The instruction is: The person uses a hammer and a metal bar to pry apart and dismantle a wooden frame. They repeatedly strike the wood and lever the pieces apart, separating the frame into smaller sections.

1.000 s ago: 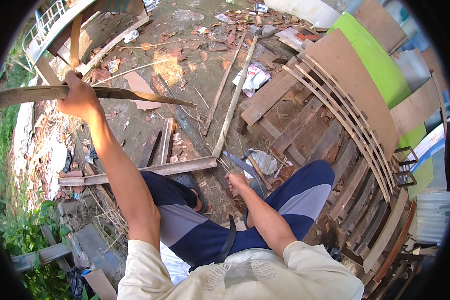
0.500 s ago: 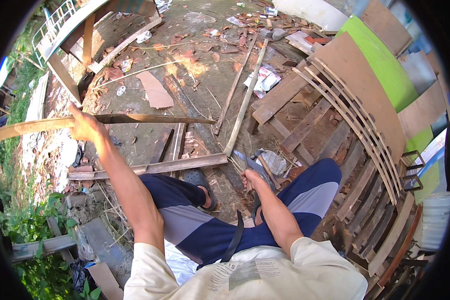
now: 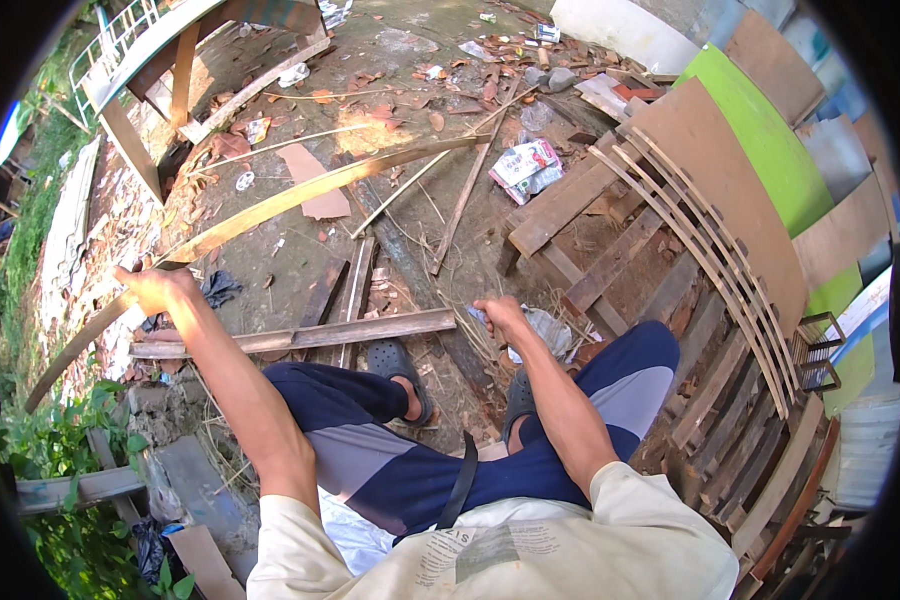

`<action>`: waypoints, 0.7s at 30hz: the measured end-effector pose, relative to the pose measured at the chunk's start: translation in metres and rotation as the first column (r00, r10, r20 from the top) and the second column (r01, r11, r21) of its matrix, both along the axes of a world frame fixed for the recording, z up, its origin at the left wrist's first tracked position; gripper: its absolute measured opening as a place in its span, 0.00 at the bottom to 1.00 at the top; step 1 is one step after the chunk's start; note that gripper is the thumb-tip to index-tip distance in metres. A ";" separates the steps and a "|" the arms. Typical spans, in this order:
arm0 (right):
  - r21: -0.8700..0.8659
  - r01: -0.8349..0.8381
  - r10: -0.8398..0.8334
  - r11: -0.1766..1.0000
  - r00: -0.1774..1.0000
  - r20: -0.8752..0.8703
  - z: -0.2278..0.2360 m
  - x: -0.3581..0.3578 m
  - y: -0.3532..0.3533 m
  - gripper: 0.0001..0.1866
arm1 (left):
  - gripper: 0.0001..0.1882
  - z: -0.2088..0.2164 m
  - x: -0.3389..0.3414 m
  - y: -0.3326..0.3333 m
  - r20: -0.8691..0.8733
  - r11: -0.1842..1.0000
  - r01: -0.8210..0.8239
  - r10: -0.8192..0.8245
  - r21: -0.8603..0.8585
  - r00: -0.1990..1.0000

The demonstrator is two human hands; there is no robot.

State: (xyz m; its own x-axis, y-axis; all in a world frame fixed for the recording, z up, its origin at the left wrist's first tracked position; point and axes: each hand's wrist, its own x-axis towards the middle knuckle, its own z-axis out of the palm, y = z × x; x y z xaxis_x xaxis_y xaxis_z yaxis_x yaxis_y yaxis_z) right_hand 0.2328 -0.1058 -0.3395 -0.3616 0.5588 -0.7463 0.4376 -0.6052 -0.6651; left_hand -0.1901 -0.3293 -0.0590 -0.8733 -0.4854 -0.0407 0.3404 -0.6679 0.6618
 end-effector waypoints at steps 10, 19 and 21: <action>0.407 -0.132 0.080 0.904 0.987 0.141 0.109 0.077 -0.002 0.20 | 0.42 -0.010 0.014 0.015 -0.040 0.974 0.117 -0.127 -0.197 0.991; 0.599 -0.004 0.111 0.801 0.984 -0.142 0.110 0.057 -0.037 0.14 | 0.31 0.000 0.066 0.061 -0.237 0.823 -0.087 -0.059 -0.561 0.970; 0.709 -0.181 0.216 0.682 0.976 0.042 0.107 0.051 -0.034 0.16 | 0.31 0.007 0.073 0.068 -0.217 0.833 -0.038 -0.099 -0.552 0.971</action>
